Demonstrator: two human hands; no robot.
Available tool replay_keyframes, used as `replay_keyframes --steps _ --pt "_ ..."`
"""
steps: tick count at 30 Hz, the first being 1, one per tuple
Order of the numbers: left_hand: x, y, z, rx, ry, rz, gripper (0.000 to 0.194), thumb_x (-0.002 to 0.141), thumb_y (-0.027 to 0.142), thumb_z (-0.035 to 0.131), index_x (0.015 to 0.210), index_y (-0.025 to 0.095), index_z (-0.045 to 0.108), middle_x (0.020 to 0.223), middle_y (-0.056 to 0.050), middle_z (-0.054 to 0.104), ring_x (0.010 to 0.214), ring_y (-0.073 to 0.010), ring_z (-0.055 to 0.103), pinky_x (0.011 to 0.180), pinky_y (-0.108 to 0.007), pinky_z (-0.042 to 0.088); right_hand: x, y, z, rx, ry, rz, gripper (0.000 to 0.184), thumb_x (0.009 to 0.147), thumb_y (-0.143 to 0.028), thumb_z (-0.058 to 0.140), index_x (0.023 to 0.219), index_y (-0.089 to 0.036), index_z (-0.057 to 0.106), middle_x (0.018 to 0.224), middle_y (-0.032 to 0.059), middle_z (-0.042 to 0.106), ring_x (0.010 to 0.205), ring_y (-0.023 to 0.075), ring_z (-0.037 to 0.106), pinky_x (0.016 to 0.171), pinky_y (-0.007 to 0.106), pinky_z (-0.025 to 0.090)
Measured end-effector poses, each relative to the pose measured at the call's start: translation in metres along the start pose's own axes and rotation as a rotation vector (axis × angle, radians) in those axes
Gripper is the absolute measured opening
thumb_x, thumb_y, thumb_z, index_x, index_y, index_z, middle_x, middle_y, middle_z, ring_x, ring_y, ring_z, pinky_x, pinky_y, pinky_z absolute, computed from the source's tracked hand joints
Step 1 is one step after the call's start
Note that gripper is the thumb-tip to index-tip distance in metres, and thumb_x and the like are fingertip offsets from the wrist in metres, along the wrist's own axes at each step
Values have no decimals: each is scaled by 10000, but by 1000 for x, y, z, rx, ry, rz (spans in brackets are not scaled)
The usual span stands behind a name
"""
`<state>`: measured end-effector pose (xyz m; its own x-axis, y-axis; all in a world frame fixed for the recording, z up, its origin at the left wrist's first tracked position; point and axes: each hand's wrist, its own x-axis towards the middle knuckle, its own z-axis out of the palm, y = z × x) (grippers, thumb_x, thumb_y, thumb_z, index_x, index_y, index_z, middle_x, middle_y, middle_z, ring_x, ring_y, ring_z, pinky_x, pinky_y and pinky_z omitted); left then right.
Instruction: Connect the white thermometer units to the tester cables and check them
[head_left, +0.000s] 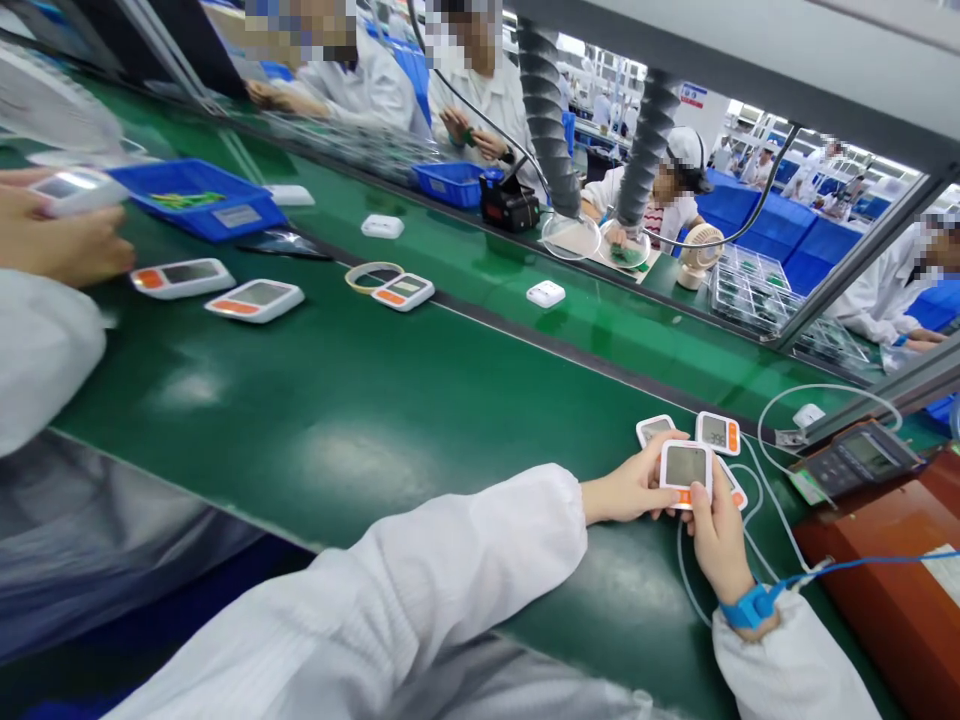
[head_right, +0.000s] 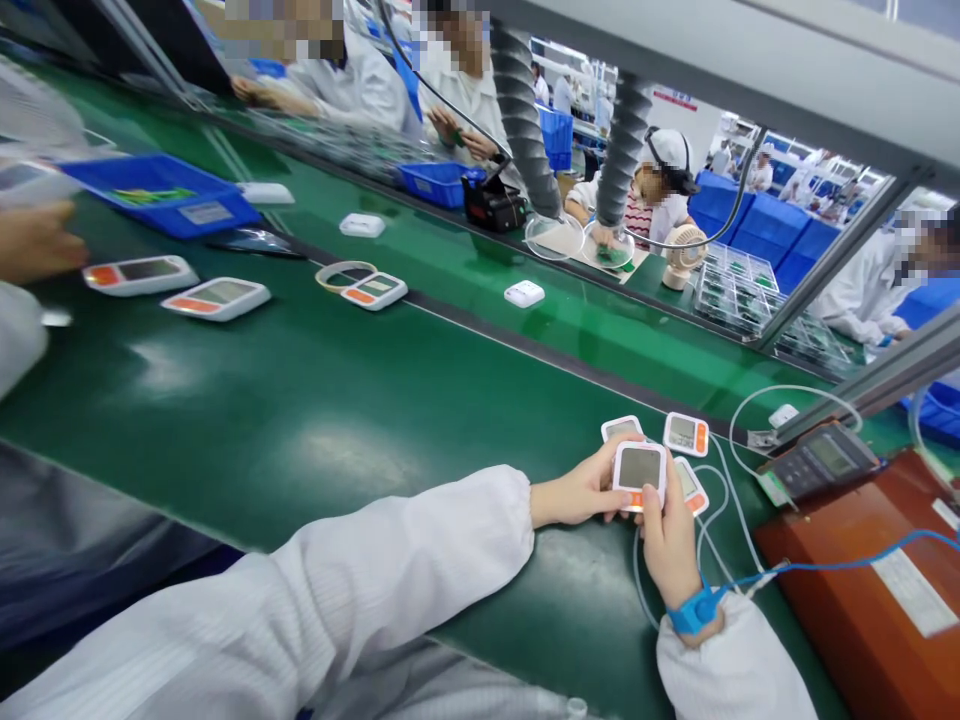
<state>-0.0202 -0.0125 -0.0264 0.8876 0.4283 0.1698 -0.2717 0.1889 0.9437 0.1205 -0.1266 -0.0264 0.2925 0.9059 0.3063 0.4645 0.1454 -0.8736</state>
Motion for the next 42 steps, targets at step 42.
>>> replay_keyframes --steps 42 --pt "-20 12 15 -100 95 -78 764 847 321 746 1448 285 277 1027 -24 601 626 -67 545 526 -193 454 -2 -24 -24 -265 -173 18 608 1109 -439 391 1603 -89 330 788 45 621 567 158 592 605 261 527"
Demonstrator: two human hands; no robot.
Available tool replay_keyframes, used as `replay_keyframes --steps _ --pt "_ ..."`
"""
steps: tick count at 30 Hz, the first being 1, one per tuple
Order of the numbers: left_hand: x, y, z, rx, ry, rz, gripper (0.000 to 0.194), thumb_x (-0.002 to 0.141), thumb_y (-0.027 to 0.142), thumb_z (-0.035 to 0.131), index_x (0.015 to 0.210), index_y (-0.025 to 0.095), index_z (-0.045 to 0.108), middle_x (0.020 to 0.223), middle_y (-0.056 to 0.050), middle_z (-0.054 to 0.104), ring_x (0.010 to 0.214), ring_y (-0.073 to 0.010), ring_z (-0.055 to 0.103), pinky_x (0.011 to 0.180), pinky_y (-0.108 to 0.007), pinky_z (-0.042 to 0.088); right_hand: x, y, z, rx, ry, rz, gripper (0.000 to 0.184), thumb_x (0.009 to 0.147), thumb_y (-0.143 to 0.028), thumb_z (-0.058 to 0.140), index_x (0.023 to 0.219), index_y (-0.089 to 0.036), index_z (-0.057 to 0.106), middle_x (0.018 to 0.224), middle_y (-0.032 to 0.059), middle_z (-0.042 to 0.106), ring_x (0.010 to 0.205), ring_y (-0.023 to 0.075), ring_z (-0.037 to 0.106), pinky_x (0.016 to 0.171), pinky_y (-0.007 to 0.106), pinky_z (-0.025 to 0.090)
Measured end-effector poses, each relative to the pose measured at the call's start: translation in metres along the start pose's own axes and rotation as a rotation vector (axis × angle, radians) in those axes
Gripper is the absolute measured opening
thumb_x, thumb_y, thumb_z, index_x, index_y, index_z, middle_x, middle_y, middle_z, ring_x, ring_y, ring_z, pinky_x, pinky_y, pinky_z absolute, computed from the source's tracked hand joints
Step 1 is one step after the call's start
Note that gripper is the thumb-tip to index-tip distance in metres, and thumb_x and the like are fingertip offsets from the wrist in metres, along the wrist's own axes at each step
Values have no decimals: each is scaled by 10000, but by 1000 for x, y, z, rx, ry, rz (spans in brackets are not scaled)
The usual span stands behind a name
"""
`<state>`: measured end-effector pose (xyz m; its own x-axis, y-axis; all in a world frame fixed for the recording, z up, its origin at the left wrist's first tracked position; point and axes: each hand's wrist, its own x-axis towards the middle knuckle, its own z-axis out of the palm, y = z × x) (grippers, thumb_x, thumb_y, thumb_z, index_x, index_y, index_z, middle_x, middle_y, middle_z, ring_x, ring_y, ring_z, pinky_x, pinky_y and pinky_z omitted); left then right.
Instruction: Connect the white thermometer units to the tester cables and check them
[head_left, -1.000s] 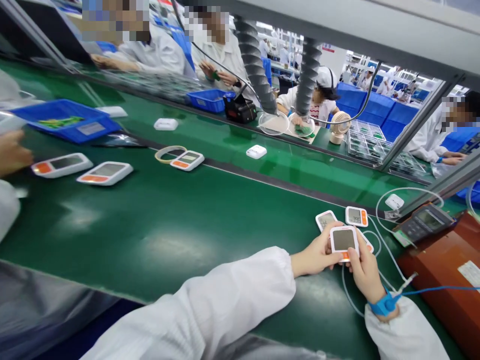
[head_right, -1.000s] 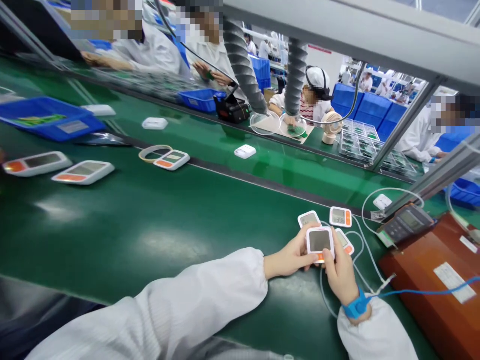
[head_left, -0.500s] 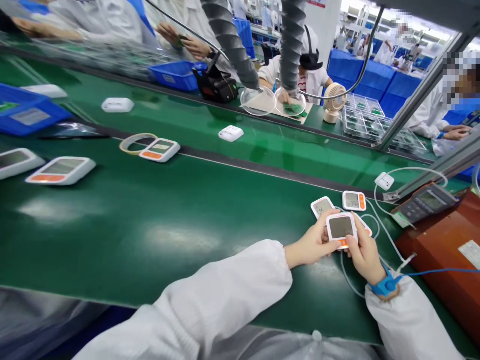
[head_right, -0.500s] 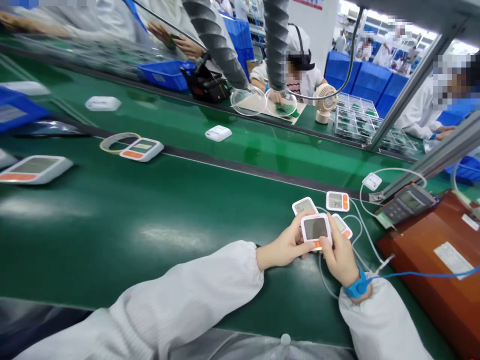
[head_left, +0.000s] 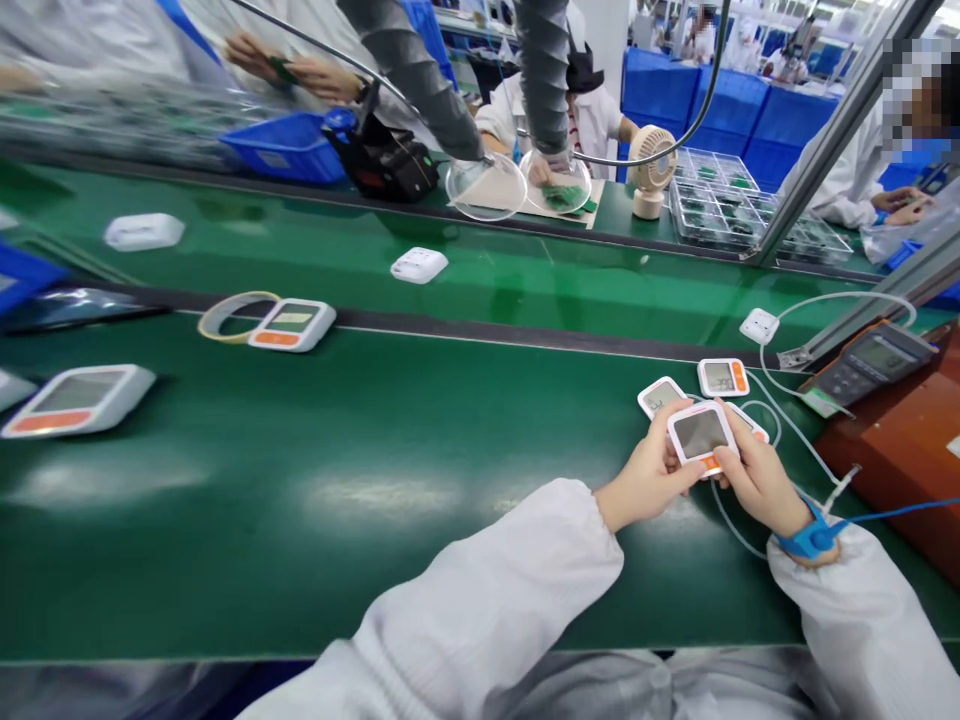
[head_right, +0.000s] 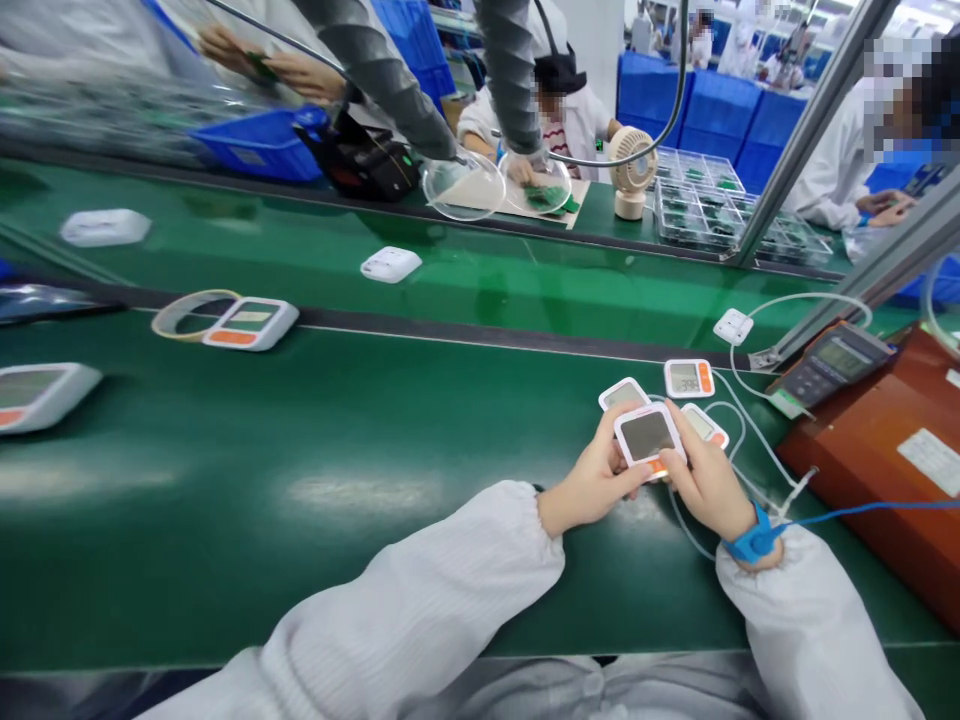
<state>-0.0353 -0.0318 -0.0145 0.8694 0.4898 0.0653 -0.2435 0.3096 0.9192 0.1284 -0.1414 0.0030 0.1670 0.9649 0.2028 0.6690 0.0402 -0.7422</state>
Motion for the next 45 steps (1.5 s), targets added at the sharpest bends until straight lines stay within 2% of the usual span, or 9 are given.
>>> replay_keyframes --steps 4,9,15,24,33,38,41,45 --pt "-1 0 -1 -56 -63 -49 803 822 334 765 1452 297 268 1046 -31 605 691 -99 596 520 -185 466 -12 -17 8 21 68 117 622 1097 -438 387 1616 -104 306 755 21 606 559 153 578 581 241 508" --pt "-5 0 -2 -80 -149 -150 877 792 371 798 1484 291 266 1005 -23 618 668 -103 604 505 -190 456 -35 -30 24 104 141 275 677 1096 -504 361 1621 -88 258 713 2 586 558 157 566 561 226 505" --pt "-11 0 -2 -33 -227 -211 794 815 380 785 1444 254 318 898 -7 612 668 -115 604 505 -180 447 -53 -32 36 168 180 375 745 1079 -594 358 1581 -45 301 691 6 565 562 169 572 575 235 508" --pt "-13 4 0 6 -226 -203 751 865 390 743 1429 247 268 888 -4 600 680 -115 599 496 -171 423 -51 -31 34 187 122 395 761 1087 -624 331 1574 -39 314 683 16 562 554 183 566 577 259 500" --pt "-13 4 0 30 -202 -197 758 865 382 744 1436 258 260 912 5 585 614 -82 549 489 -176 438 -51 -24 31 186 81 368 717 1096 -527 333 1606 -32 234 717 17 583 575 171 576 588 246 487" --pt "-13 0 -1 17 -189 -194 770 855 393 752 1449 265 280 903 1 581 626 -88 554 481 -171 438 -47 -28 30 197 80 365 693 1088 -518 333 1583 -35 297 701 15 578 573 173 577 589 248 489" --pt "-12 0 -4 22 -217 -195 774 866 399 740 1467 281 266 942 -10 587 674 -103 586 502 -175 462 -49 -31 32 210 100 371 690 1086 -522 341 1587 -49 304 717 18 590 578 175 585 592 249 499" --pt "-12 4 -9 55 -328 -231 769 914 441 677 1513 313 213 1125 -68 609 777 -138 655 596 -230 537 -58 -33 38 167 146 374 663 1085 -490 351 1598 -73 302 692 1 583 574 180 596 616 256 512"
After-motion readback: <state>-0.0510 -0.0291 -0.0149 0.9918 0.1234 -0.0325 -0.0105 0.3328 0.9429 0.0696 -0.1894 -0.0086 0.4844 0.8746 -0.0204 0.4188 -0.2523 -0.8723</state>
